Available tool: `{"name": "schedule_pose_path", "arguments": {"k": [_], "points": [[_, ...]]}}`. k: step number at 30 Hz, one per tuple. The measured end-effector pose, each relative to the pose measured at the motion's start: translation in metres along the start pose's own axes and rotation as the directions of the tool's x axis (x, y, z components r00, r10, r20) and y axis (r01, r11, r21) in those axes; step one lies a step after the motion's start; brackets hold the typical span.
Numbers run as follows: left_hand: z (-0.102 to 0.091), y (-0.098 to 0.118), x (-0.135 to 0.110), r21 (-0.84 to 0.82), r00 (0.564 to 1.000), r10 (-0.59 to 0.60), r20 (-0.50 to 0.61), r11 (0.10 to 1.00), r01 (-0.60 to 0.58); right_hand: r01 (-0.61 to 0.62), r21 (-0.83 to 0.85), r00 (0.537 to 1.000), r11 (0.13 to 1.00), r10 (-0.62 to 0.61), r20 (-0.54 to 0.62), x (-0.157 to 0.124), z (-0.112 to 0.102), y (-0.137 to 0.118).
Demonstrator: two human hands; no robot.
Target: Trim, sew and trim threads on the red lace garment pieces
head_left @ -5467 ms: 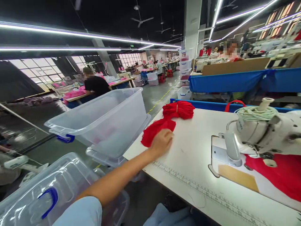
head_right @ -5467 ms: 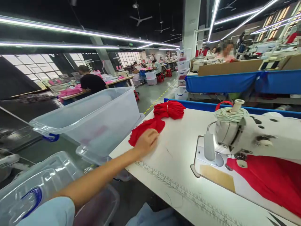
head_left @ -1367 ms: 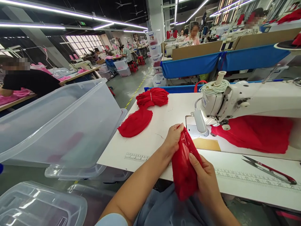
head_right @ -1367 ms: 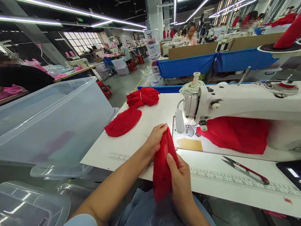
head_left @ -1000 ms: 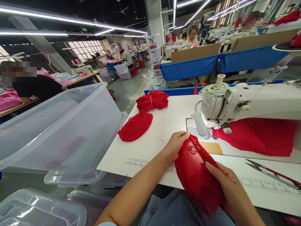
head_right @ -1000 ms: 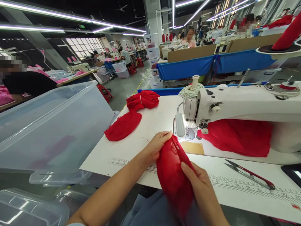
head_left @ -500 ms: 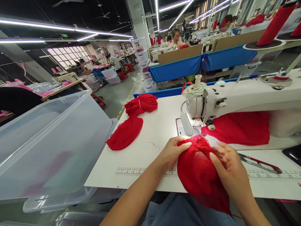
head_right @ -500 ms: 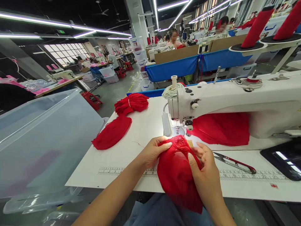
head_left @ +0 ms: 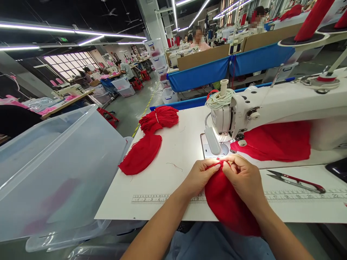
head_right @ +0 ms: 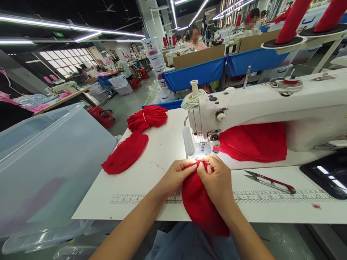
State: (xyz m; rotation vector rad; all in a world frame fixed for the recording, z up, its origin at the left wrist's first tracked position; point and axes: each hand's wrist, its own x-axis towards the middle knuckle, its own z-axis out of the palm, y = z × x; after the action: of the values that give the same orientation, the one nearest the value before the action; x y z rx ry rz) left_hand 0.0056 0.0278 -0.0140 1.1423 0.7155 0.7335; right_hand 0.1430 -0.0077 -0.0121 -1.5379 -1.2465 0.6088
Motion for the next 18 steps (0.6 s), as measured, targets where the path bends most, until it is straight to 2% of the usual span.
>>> {"name": "schedule_pose_path", "arguments": {"k": [4, 7, 13, 18], "points": [[-0.001, 0.0, 0.0, -0.008, 1.0, -0.016, -0.013, 1.0, 0.016, -0.068, 0.062, 0.997, 0.996, 0.066, 0.04, 0.0, 0.0, 0.003], [0.0, 0.001, 0.0, 0.002, 0.999, -0.025, -0.023, 1.0, 0.025, -0.071, 0.04, 0.997, 0.997, 0.07, 0.019, 0.001, 0.0, 0.005], [-0.003, 0.0, 0.001, -0.134, 0.998, -0.063, -0.031, 0.989, 0.058, -0.133, 0.106, 0.991, 0.985, 0.132, 0.021, 0.0, -0.005, 0.008], [-0.006, -0.002, 0.001, -0.174, 0.995, -0.089, -0.054, 0.982, 0.079, -0.079, -0.089, 0.994, 0.993, 0.072, -0.084, -0.002, -0.022, 0.017]]}}
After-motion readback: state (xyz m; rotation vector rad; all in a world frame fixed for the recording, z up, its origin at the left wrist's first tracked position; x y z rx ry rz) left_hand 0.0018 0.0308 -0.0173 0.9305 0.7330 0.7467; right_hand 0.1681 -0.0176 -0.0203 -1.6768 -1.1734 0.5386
